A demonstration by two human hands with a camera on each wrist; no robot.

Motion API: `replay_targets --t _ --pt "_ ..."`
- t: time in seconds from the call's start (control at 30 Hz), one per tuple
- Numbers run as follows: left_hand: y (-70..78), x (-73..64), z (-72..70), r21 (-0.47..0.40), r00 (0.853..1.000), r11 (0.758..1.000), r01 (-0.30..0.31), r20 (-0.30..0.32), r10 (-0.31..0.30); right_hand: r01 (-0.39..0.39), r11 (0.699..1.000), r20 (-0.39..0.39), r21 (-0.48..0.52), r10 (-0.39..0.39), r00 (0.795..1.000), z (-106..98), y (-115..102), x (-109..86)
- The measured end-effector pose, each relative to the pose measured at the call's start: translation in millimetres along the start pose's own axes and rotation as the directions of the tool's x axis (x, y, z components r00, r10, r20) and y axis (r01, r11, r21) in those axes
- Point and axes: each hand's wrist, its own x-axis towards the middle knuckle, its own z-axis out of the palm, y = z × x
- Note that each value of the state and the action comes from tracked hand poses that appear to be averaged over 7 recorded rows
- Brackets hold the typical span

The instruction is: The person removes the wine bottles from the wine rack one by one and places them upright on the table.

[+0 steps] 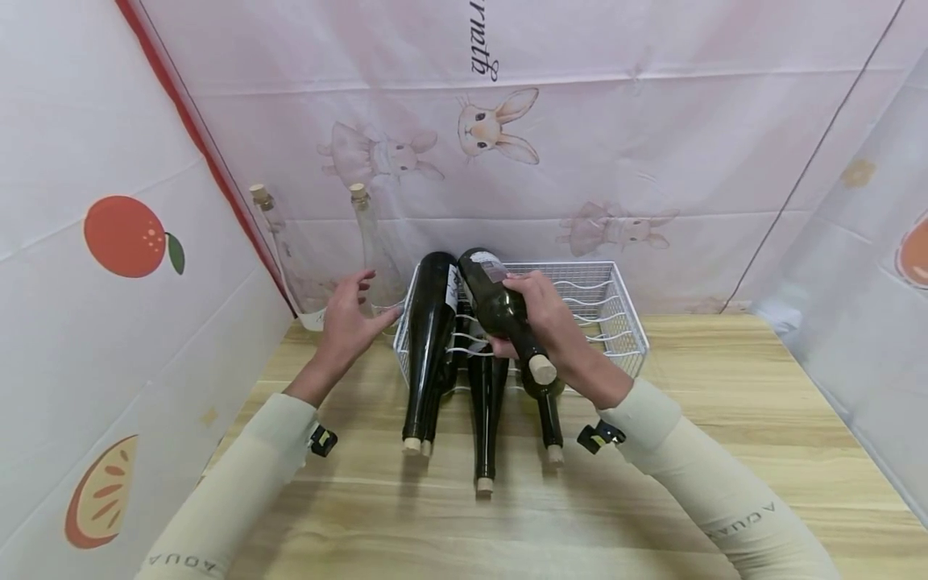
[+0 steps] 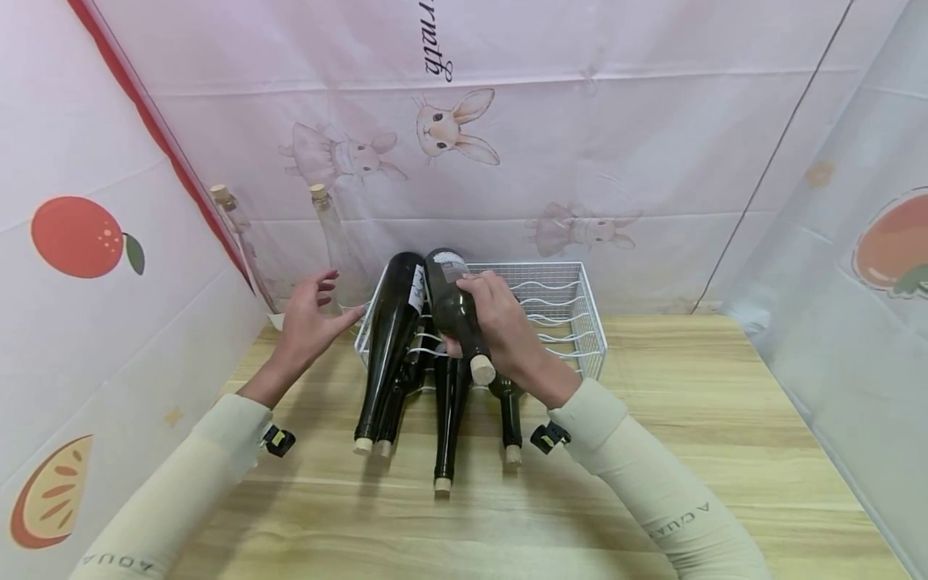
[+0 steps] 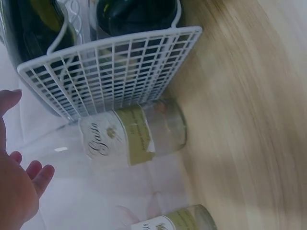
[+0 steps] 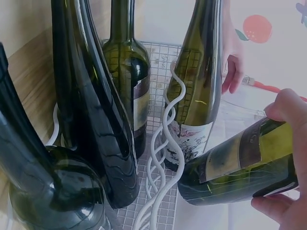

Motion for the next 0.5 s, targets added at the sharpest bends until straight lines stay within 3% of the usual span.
replay_targets --t 0.27,0.5 --pt "23.9 1.1 -2.1 0.05 0.996 0.996 -0.079 0.033 0.077 0.008 1.0 -0.094 0.028 -0.006 0.996 -1 -1 1.1" --pt "39.4 2.4 -4.0 0.083 0.98 0.978 -0.19 0.075 0.184 -0.011 0.999 -0.112 0.048 0.016 0.994 -6 -3 2.4"
